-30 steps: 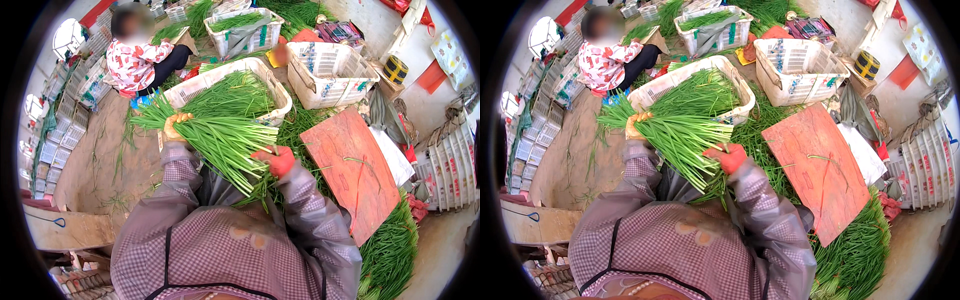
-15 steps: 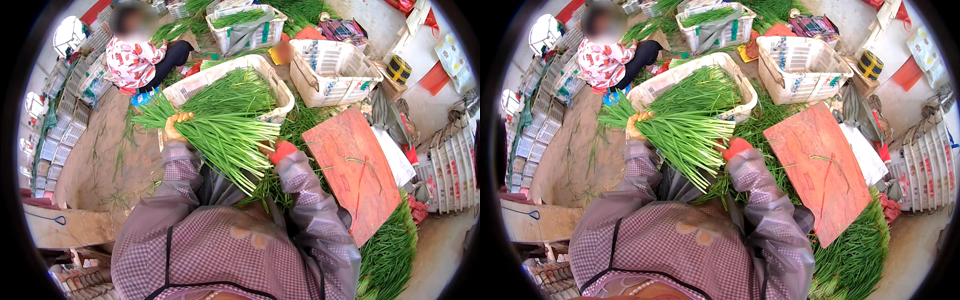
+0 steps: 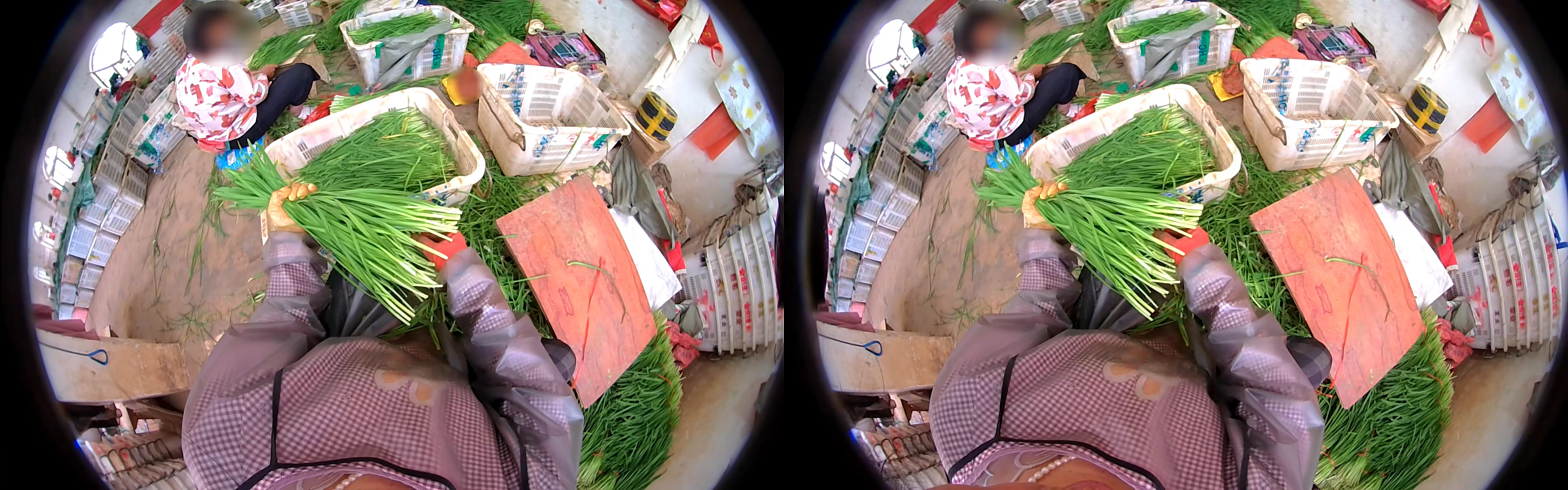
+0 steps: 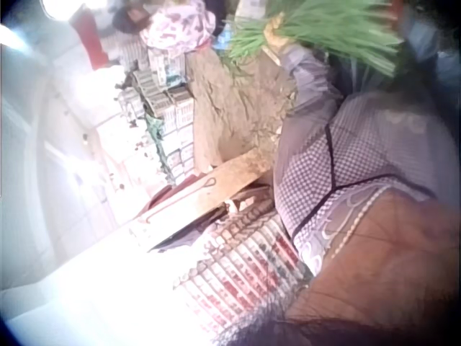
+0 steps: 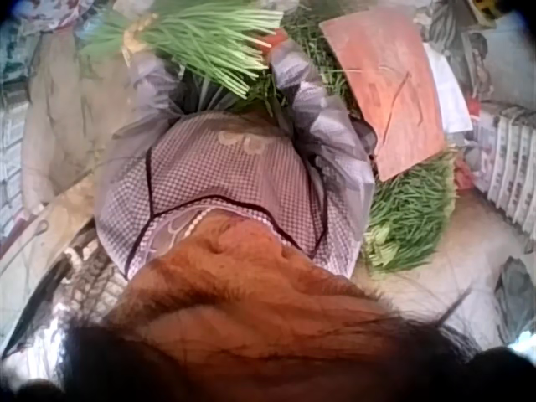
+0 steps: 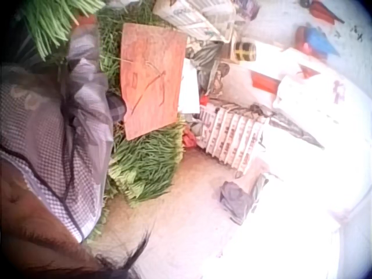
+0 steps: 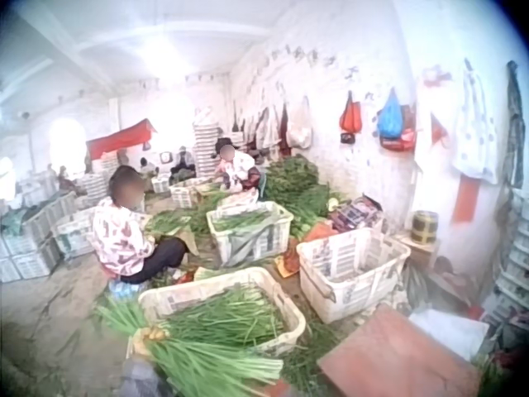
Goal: The person bundles chives by gathering a handful from a crate, aligning the ends, and securing them with a red rubber band on a wooden board.
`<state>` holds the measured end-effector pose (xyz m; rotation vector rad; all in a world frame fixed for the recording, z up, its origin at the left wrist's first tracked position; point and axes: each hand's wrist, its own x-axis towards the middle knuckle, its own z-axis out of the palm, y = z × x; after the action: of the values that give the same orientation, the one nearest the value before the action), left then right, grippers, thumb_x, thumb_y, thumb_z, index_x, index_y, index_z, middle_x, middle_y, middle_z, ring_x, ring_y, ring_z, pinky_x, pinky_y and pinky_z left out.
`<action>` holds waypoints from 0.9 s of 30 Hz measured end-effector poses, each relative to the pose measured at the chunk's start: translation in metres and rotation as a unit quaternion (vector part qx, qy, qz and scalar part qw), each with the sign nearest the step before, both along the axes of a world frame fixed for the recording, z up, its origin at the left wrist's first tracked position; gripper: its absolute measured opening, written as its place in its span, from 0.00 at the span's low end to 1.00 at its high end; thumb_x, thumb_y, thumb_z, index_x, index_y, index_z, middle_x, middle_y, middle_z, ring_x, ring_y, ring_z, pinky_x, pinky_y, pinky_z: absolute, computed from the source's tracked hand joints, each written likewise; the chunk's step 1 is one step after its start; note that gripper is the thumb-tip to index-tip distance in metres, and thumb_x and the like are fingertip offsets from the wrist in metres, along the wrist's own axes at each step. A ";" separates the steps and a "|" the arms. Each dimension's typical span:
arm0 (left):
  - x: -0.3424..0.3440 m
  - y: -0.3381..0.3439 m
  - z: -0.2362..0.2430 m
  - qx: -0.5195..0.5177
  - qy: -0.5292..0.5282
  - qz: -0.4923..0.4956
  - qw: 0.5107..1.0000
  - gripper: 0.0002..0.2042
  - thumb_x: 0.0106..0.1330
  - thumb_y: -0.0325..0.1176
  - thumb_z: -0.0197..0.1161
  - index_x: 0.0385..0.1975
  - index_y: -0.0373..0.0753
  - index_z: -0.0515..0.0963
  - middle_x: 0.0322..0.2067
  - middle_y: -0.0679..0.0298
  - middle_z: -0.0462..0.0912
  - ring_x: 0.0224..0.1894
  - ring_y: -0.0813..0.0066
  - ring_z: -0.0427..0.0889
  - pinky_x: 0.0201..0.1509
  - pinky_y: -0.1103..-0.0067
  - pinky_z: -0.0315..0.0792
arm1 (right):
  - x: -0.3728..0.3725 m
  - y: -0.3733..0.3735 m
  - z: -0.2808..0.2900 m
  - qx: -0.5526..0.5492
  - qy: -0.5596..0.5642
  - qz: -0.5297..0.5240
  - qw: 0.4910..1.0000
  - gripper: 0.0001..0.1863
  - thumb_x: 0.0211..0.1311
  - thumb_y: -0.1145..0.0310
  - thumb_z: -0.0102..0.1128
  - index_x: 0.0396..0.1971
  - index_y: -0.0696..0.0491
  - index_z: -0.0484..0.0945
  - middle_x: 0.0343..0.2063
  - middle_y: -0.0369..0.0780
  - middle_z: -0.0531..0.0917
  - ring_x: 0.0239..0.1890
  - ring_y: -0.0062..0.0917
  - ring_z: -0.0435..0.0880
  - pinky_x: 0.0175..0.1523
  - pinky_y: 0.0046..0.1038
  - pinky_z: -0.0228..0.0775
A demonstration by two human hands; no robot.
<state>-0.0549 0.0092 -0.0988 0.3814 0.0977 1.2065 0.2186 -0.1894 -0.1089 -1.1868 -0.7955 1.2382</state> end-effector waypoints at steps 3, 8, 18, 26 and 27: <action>0.001 -0.006 0.006 0.001 0.011 0.009 1.000 0.08 0.50 0.30 0.52 0.12 0.45 0.64 0.18 0.67 0.65 0.28 0.71 0.66 0.53 0.69 0.65 | -0.009 -0.006 -0.005 -0.021 -0.042 -0.034 0.998 0.19 0.55 0.75 0.64 0.49 0.58 0.76 0.45 0.41 0.83 0.47 0.25 0.81 0.53 0.28 0.72; 0.006 -0.014 0.024 0.012 0.028 -0.003 1.000 0.06 0.49 0.28 0.54 0.15 0.41 0.66 0.19 0.66 0.66 0.28 0.71 0.65 0.53 0.69 0.65 | 0.007 -0.050 -0.019 -0.080 -0.043 -0.069 0.993 0.12 0.60 0.72 0.58 0.42 0.60 0.81 0.36 0.39 0.85 0.37 0.24 0.83 0.44 0.25 0.75; 0.000 -0.009 0.009 0.012 -0.034 -0.017 0.999 0.05 0.51 0.24 0.55 0.28 0.39 0.72 0.18 0.68 0.65 0.27 0.72 0.66 0.50 0.69 0.67 | 0.076 -0.064 0.058 -0.136 -0.337 0.021 0.931 0.33 0.62 0.65 0.57 0.67 0.41 0.57 0.42 0.45 0.83 0.44 0.27 0.80 0.46 0.28 0.73; 0.021 -0.001 0.007 0.019 -0.048 -0.099 0.994 0.02 0.51 0.25 0.54 0.22 0.40 0.68 0.18 0.69 0.65 0.29 0.73 0.67 0.51 0.70 0.66 | 0.068 0.000 0.000 -0.050 0.142 0.100 0.984 0.18 0.61 0.77 0.55 0.52 0.52 0.74 0.41 0.39 0.81 0.39 0.28 0.80 0.50 0.28 0.73; 0.018 -0.004 0.008 0.003 -0.045 -0.090 0.995 0.03 0.51 0.25 0.54 0.21 0.40 0.68 0.18 0.69 0.65 0.29 0.73 0.68 0.52 0.70 0.66 | 0.065 -0.003 -0.002 -0.079 0.148 0.079 0.983 0.16 0.60 0.77 0.55 0.49 0.53 0.76 0.39 0.38 0.82 0.37 0.28 0.81 0.47 0.28 0.74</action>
<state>-0.0368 0.0053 -0.0903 0.3323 -0.0174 1.0451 0.2834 -0.1920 -0.1112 -1.0458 -0.5856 1.5899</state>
